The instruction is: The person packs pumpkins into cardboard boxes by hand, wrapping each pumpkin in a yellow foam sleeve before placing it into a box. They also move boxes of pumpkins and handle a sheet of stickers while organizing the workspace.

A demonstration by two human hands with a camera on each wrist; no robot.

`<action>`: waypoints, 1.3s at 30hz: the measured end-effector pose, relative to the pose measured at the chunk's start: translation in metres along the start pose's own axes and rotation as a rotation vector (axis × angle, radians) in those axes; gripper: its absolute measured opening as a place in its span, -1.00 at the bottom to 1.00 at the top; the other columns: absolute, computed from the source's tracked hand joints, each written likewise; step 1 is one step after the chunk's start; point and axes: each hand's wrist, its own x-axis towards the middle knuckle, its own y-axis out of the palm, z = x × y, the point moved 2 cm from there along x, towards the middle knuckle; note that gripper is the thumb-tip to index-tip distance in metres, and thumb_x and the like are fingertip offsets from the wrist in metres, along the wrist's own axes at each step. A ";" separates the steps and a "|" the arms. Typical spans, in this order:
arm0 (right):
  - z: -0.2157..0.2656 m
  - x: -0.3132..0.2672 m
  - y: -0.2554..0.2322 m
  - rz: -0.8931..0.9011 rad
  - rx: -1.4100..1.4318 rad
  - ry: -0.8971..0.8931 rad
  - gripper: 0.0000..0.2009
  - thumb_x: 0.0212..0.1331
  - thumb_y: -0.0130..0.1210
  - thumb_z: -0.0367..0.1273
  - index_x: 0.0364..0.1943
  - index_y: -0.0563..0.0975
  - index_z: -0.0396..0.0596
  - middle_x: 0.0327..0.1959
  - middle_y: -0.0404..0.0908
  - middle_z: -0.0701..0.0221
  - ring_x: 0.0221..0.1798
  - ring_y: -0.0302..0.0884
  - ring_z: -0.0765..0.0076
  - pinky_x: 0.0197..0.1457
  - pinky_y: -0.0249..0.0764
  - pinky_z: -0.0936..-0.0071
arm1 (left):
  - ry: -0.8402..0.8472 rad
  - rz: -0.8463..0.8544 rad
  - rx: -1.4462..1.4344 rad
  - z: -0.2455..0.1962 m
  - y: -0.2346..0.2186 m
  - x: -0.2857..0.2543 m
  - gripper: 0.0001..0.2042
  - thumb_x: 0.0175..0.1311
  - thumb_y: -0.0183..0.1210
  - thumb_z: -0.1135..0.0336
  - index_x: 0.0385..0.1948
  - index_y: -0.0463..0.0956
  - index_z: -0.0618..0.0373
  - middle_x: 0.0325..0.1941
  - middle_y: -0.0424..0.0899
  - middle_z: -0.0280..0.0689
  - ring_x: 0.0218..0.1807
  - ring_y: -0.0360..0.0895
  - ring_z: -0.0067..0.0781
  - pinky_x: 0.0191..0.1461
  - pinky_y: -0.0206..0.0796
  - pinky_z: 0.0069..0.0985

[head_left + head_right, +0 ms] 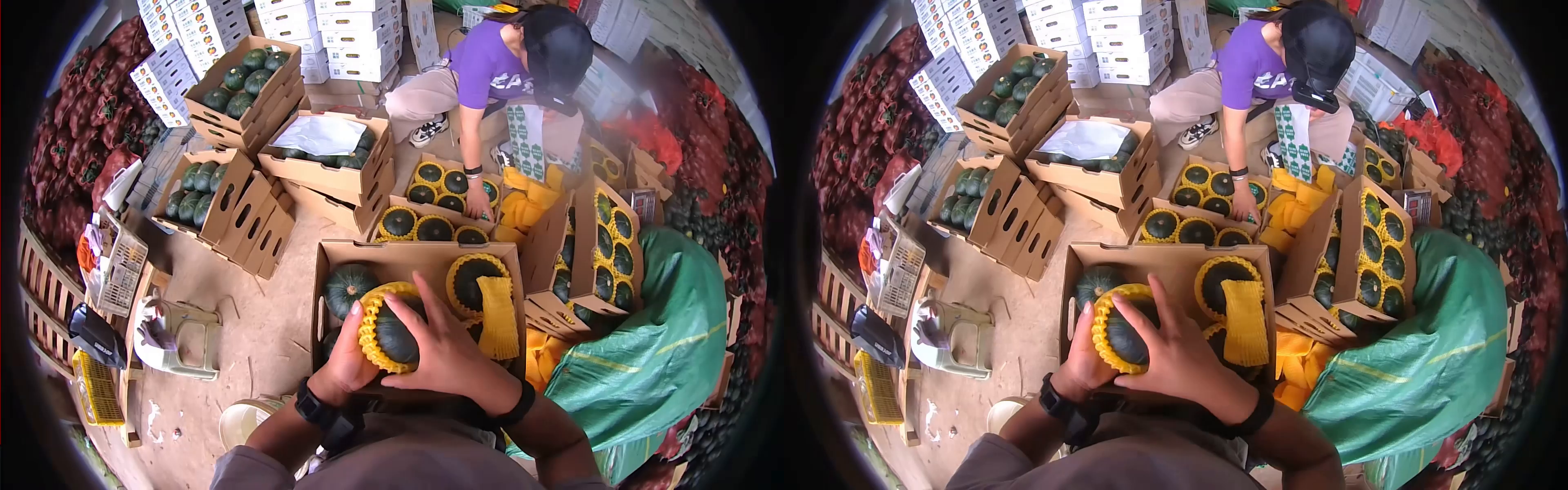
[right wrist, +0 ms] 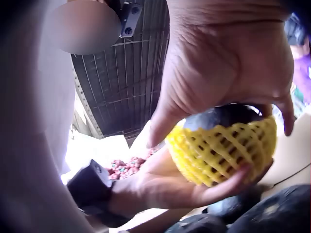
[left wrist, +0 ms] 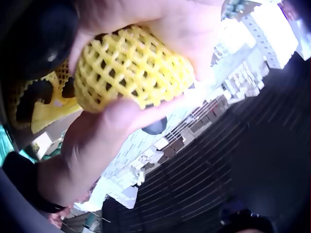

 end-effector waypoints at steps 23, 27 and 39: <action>-0.047 -0.055 -0.025 -0.515 0.821 0.431 -0.72 0.17 0.11 -0.54 -0.03 0.41 -0.18 -0.04 0.45 0.30 0.02 0.42 0.40 0.09 0.35 0.47 | 0.169 0.093 0.620 -0.013 0.020 -0.002 -0.40 0.35 0.05 0.25 0.40 0.02 0.00 0.39 0.21 -0.19 0.36 0.16 -0.34 0.37 -0.02 -0.33; -0.012 -0.041 -0.018 -0.518 0.686 0.102 -0.83 0.21 0.08 -0.53 -0.14 0.41 -0.13 -0.13 0.45 0.35 -0.06 0.40 0.52 -0.04 0.36 0.64 | 0.204 0.232 0.460 0.003 0.043 0.000 -0.79 0.38 0.05 0.35 -0.03 0.46 0.19 -0.16 0.59 -0.38 -0.12 0.50 -0.59 -0.02 0.33 -0.57; -0.017 0.007 -0.027 -0.723 0.983 0.325 -0.71 0.03 0.18 -0.52 -0.16 0.38 -0.14 -0.28 0.44 0.48 -0.21 0.42 0.60 -0.08 0.39 0.59 | 1.179 -0.178 1.668 -0.040 0.105 -0.015 -0.15 -0.30 0.50 0.10 0.17 0.34 0.20 -0.03 0.41 -0.10 -0.01 0.37 -0.09 0.01 0.28 -0.30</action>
